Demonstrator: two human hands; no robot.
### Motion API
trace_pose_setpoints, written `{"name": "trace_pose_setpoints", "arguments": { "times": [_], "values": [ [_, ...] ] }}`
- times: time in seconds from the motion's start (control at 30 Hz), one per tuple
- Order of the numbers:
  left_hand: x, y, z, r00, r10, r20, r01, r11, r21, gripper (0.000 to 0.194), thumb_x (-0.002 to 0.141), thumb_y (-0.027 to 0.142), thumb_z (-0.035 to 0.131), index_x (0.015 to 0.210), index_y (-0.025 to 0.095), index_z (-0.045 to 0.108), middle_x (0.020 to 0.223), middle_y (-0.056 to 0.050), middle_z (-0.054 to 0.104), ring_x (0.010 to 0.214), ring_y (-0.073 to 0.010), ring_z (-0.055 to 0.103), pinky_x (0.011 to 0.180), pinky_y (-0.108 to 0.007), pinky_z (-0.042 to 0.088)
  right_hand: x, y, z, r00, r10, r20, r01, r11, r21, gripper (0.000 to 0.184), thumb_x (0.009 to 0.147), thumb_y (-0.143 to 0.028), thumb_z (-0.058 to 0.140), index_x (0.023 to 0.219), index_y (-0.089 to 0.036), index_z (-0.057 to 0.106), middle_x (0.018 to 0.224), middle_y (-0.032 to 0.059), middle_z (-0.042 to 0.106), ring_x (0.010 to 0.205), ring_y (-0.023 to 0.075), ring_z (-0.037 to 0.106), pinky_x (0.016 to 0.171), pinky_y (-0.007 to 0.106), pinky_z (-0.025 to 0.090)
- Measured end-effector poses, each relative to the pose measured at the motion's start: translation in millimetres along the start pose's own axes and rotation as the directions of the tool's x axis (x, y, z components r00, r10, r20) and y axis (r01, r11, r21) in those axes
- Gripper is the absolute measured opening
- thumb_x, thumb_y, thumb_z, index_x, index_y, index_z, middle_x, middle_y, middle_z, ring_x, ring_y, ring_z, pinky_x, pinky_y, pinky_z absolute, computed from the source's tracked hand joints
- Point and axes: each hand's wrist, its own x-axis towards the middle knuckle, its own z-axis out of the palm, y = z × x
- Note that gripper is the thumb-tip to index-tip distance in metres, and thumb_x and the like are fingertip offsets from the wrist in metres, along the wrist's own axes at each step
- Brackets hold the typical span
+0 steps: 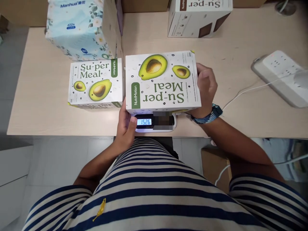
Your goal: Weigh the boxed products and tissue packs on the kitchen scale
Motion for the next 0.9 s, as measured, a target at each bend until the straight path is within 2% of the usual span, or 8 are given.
{"name": "trace_pose_setpoints", "arguments": {
  "times": [0.07,0.1,0.23,0.37,0.57,0.73,0.83,0.9],
  "values": [
    [-1,2,2.0,1.0,-0.016,0.006,0.016,1.0,-0.005,0.062,0.11,0.06,0.051,0.167,0.039,0.04,0.176,-0.008,0.048,0.164,-0.0312,0.048,0.136,-0.057,0.043,0,0,-2,0.982,-0.183,-0.043,0.179,0.981,-0.075,0.048,0.09,-0.073,0.076,0.103,-0.027,0.082,0.112,0.0038,0.081,0.12,0.0254,0.076,0.116,0.046,0.059],
    [-1,4,3.0,0.999,-0.037,-0.003,0.037,0.999,-0.003,0.061,0.11,0.06,0.05,0.168,0.04,0.04,0.175,-0.008,0.049,0.163,-0.0306,0.049,0.135,-0.056,0.043,1,1,-2,0.976,-0.213,-0.041,0.208,0.973,-0.103,0.049,0.091,-0.074,0.075,0.101,-0.026,0.083,0.105,0.0035,0.08,0.112,0.0239,0.077,0.108,0.044,0.061],
    [-1,12,6.3,0.985,-0.141,-0.096,0.144,0.989,0.025,0.063,0.112,0.065,0.034,0.169,0.041,0.035,0.172,-0.007,0.052,0.16,-0.0287,0.053,0.134,-0.054,0.044,7,3,-6,0.982,-0.183,-0.04,0.176,0.974,-0.14,0.067,0.094,-0.085,0.061,0.097,-0.022,0.083,0.085,0.0049,0.076,0.085,0.0204,0.076,0.08,0.038,0.062],
    [2,18,10.7,0.983,-0.133,-0.128,0.13,0.991,-0.034,0.065,0.111,0.066,0.03,0.169,0.038,0.041,0.168,-0.006,0.058,0.159,-0.0272,0.054,0.131,-0.049,0.048,14,4,-11,0.984,-0.142,-0.107,0.127,0.982,-0.136,0.072,0.098,-0.086,0.052,0.092,-0.021,0.083,0.085,0.0067,0.079,0.072,0.0154,0.071,0.069,0.034,0.058],
    [-6,18,6.0,0.98,-0.134,-0.15,0.135,0.991,-0.008,0.069,0.112,0.069,0.024,0.164,0.034,0.052,0.165,-0.006,0.063,0.159,-0.025,0.055,0.134,-0.047,0.047,16,4,-18,0.988,-0.126,-0.093,0.111,0.982,-0.152,0.077,0.094,-0.091,0.05,0.096,-0.023,0.084,0.088,0.0058,0.081,0.075,0.0156,0.075,0.07,0.034,0.058],
    [-14,29,-14.0,0.979,-0.174,-0.105,0.171,0.985,-0.032,0.065,0.113,0.068,0.02,0.165,0.044,0.051,0.176,0.003,0.052,0.166,-0.0229,0.047,0.137,-0.046,0.044,13,4,-19,0.994,-0.104,-0.014,0.1,0.982,-0.16,0.085,0.09,-0.097,0.045,0.099,-0.023,0.085,0.093,0.0081,0.082,0.082,0.0213,0.077,0.082,0.042,0.064],
    [-9,43,-29.2,0.99,-0.128,-0.065,0.128,0.992,-0.002,0.077,0.109,0.075,0.007,0.164,0.046,0.053,0.175,0.005,0.053,0.166,-0.0229,0.047,0.136,-0.045,0.045,12,1,-19,0.997,-0.055,0.047,0.062,0.985,-0.16,0.089,0.09,-0.099,0.041,0.104,-0.023,0.086,0.097,0.0096,0.083,0.087,0.0247,0.078,0.089,0.047,0.067],
    [0,52,-39.3,0.996,-0.074,-0.052,0.077,0.996,0.052,0.089,0.103,0.081,-0.001,0.164,0.046,0.053,0.174,0.004,0.055,0.167,-0.0249,0.046,0.137,-0.048,0.044,11,-1,-19,0.997,0.011,0.076,-0.003,0.995,-0.099,0.084,0.09,-0.096,0.048,0.109,-0.023,0.085,0.11,0.0111,0.084,0.105,0.0277,0.079,0.1,0.049,0.067]
  ]
}}
